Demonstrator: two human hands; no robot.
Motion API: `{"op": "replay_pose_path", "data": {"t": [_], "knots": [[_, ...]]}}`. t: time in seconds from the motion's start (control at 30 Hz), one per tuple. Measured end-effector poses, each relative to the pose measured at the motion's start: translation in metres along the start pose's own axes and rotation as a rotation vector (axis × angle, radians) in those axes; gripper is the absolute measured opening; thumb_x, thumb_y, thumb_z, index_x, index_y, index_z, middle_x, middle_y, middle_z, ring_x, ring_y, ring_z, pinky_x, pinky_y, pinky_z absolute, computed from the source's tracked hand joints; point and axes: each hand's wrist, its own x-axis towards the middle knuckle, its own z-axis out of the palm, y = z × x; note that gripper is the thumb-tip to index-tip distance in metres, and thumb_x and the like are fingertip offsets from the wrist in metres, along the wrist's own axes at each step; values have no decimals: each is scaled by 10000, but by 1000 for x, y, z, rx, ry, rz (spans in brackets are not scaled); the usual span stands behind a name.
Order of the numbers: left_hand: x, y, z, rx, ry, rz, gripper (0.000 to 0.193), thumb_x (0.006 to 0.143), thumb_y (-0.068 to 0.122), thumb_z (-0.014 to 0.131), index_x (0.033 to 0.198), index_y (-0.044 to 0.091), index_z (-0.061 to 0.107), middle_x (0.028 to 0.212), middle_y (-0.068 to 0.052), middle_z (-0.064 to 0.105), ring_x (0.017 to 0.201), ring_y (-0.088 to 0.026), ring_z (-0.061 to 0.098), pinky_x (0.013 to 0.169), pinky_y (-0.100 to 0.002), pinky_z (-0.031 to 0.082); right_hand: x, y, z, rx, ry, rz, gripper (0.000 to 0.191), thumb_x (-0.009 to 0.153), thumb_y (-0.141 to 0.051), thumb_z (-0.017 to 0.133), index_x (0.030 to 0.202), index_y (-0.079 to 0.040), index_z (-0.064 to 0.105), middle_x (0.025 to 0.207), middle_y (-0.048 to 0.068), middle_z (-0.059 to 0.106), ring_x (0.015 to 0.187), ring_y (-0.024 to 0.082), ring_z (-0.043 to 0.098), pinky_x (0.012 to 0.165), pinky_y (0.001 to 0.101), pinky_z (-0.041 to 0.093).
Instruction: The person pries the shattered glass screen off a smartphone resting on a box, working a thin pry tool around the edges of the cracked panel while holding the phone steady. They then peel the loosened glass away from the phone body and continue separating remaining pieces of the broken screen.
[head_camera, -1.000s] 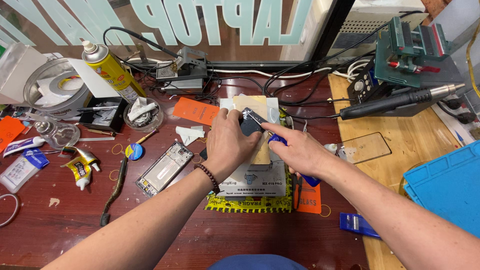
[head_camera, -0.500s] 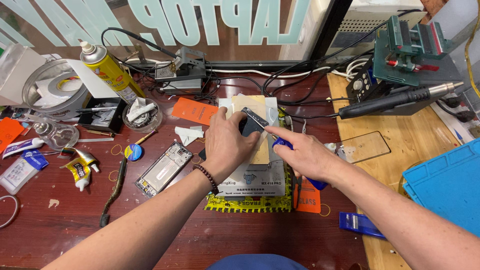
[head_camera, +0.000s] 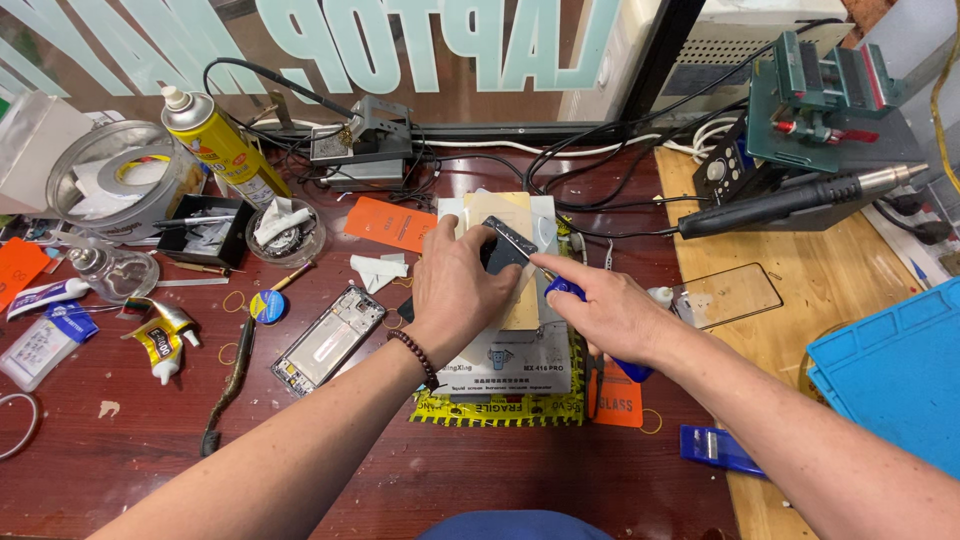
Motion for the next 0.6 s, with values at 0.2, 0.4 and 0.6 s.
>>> {"op": "replay_pose_path", "data": {"t": [0.2, 0.4, 0.6], "knots": [[0, 3, -3, 1, 0, -2, 508, 715, 357, 832, 1152, 115, 736, 1284, -163, 557, 1237, -341, 540, 960, -475, 505, -5, 0, -1, -4, 3, 14, 571, 909, -315, 558, 1477, -348, 514, 562, 79, 619, 481, 178, 639, 521, 369, 569], [1, 3, -4, 7, -58, -49, 506, 731, 352, 813, 1172, 120, 725, 1276, -144, 568, 1252, -321, 545, 975, -467, 507, -8, 0, -4, -14, -29, 39, 575, 911, -321, 554, 1480, -376, 496, 562, 68, 631, 483, 175, 630, 520, 365, 568], [1, 2, -4, 2, -14, 2, 514, 715, 344, 830, 1162, 108, 734, 1303, -169, 547, 1257, -339, 527, 970, -468, 498, -11, 2, -4, -58, -24, 36, 587, 907, -320, 547, 1487, -379, 489, 548, 72, 614, 483, 167, 627, 543, 358, 563]]}}
